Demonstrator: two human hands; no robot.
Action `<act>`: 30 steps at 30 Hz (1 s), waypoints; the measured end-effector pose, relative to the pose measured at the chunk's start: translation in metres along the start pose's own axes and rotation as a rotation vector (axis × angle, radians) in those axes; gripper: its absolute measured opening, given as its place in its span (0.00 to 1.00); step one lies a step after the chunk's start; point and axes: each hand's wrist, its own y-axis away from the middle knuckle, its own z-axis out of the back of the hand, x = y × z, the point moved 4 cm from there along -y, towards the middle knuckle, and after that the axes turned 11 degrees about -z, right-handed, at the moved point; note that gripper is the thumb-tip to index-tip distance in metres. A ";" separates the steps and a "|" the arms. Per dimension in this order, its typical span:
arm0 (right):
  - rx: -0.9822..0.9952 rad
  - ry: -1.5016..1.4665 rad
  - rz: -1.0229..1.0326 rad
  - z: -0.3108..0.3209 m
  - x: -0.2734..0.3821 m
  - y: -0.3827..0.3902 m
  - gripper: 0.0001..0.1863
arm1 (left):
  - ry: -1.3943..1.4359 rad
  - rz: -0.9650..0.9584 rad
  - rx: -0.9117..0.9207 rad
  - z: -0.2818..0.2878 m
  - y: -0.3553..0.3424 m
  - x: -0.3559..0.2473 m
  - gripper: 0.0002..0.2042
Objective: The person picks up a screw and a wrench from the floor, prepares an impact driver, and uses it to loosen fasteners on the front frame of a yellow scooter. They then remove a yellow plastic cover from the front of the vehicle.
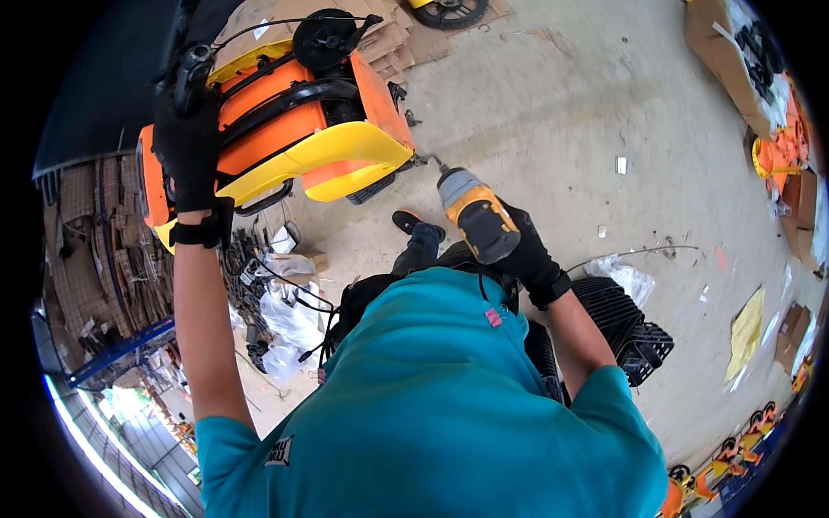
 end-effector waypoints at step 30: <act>-0.231 -0.166 -0.047 0.021 -0.024 0.023 0.27 | -0.028 0.053 -0.057 0.011 -0.006 -0.015 0.11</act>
